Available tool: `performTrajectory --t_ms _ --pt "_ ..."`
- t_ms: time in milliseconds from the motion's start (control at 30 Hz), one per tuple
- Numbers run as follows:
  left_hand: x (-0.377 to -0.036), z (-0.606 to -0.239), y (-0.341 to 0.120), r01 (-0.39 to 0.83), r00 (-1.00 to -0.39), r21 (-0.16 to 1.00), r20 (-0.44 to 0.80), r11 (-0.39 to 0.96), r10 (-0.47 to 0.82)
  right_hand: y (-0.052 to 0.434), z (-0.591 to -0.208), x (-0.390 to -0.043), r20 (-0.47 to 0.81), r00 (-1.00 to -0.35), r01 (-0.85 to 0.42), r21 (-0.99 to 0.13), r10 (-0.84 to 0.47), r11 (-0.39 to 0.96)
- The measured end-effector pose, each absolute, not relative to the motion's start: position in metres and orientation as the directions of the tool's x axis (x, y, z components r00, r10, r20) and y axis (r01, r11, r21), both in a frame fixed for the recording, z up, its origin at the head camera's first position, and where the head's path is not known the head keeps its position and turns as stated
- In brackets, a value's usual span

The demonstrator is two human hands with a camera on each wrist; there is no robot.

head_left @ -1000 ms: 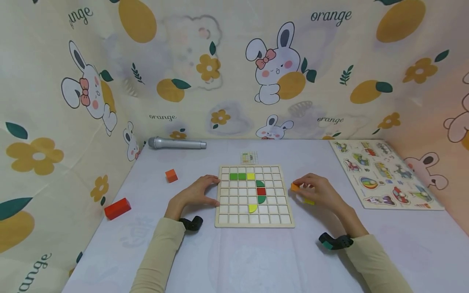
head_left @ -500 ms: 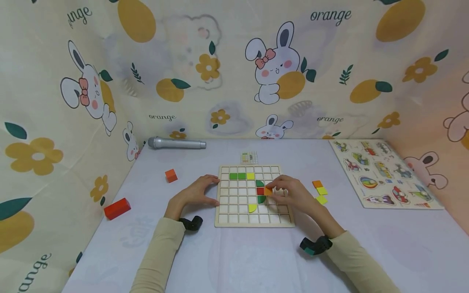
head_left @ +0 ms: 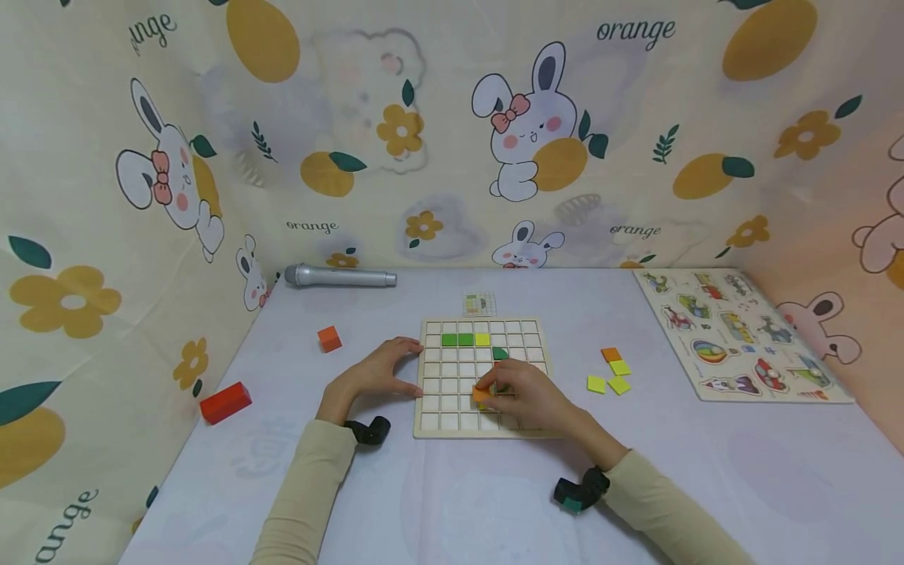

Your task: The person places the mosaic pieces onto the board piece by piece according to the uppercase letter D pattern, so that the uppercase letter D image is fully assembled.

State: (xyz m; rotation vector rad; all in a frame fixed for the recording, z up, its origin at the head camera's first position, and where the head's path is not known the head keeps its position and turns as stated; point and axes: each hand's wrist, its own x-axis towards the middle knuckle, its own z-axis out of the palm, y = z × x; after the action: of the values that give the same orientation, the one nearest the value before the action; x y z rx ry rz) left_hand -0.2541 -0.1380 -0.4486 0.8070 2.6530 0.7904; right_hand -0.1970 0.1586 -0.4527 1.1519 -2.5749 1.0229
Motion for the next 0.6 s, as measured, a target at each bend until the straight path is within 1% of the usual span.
performTrajectory --t_ms 167,333,433,600 --pt "-0.255 -0.45 -0.137 0.411 -0.824 0.572 -0.1 0.71 0.557 0.15 -0.457 -0.195 0.343 -0.698 -0.696 -0.534 -0.628 0.481" --pt "-0.254 -0.448 -0.136 0.377 -0.837 0.581 -0.121 0.721 0.534 0.144 -0.462 -0.196 0.323 -0.702 -0.695 -0.505 -0.635 0.511" --pt "-0.253 -0.448 -0.137 0.385 -0.832 0.579 -0.119 0.719 0.541 0.142 -0.465 -0.197 0.328 -0.701 -0.699 -0.493 -0.634 0.518" --pt "-0.253 -0.447 -0.137 0.399 -0.826 0.574 -0.112 0.715 0.552 0.141 -0.467 -0.197 0.329 -0.716 -0.687 -0.486 -0.616 0.539"
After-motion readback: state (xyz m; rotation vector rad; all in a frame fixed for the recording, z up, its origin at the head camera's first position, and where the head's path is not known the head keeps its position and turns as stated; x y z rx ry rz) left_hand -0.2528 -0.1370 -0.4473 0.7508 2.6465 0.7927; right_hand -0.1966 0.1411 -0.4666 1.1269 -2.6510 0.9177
